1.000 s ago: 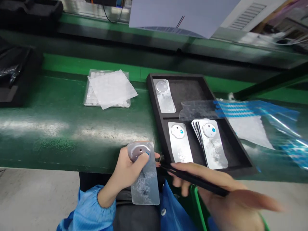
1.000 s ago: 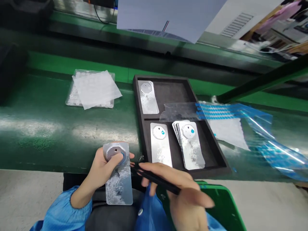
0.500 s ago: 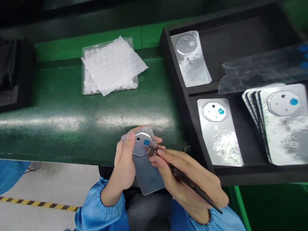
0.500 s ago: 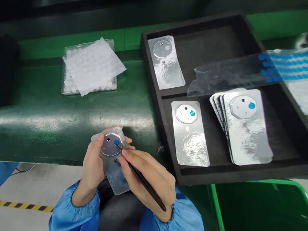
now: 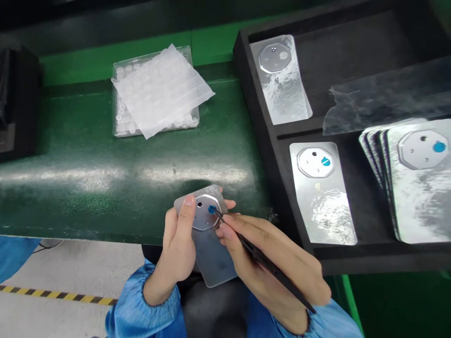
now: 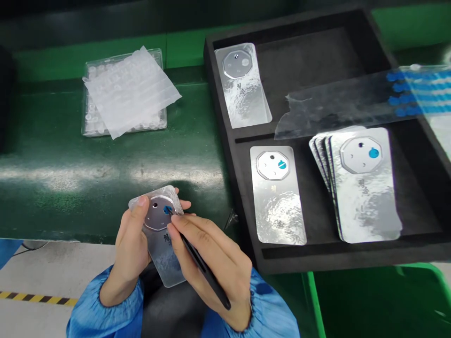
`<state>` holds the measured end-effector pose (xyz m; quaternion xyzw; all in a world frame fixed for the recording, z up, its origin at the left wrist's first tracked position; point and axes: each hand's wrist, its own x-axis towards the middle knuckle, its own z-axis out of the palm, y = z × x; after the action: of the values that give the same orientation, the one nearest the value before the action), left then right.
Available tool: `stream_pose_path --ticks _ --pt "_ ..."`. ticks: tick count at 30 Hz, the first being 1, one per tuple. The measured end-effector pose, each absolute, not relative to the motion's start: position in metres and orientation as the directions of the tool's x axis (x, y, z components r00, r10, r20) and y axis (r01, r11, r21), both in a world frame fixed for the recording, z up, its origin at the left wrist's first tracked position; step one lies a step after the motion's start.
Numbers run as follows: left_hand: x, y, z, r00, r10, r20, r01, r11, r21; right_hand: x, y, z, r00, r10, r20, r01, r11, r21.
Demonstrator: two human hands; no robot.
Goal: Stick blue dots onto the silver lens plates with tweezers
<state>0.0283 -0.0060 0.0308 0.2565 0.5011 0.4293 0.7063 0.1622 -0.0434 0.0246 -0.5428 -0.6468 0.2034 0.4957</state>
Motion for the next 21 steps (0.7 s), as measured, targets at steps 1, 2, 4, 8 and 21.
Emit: stream_pose_path --ticks 1,2,4,8,21 --pt "0.0284 -0.0060 0.0310 0.127 0.865 -0.485 -0.353 0.496 0.793 0.1624 -0.0435 0.0251 0.069 0.902 0.426 0.506 0.337 -0.794" --pt "0.0284 -0.0061 0.0311 0.129 0.867 -0.481 -0.358 0.493 0.793 0.1625 -0.0435 0.0257 0.058 0.900 0.433 0.509 0.346 -0.788" --pt "0.0281 -0.0062 0.0310 0.139 0.871 -0.471 -0.375 0.486 0.789 0.1627 -0.0432 0.0267 0.043 0.890 0.455 0.510 0.372 -0.776" --pt "0.0279 -0.0069 0.0306 0.130 0.890 -0.437 -0.375 0.452 0.809 0.1624 -0.0422 0.0286 0.032 0.864 0.503 0.516 0.417 -0.748" --pt "0.0280 -0.0090 0.0296 0.095 0.900 -0.425 -0.331 0.431 0.839 0.1644 -0.0436 0.0257 0.000 0.847 0.531 0.578 0.433 -0.692"
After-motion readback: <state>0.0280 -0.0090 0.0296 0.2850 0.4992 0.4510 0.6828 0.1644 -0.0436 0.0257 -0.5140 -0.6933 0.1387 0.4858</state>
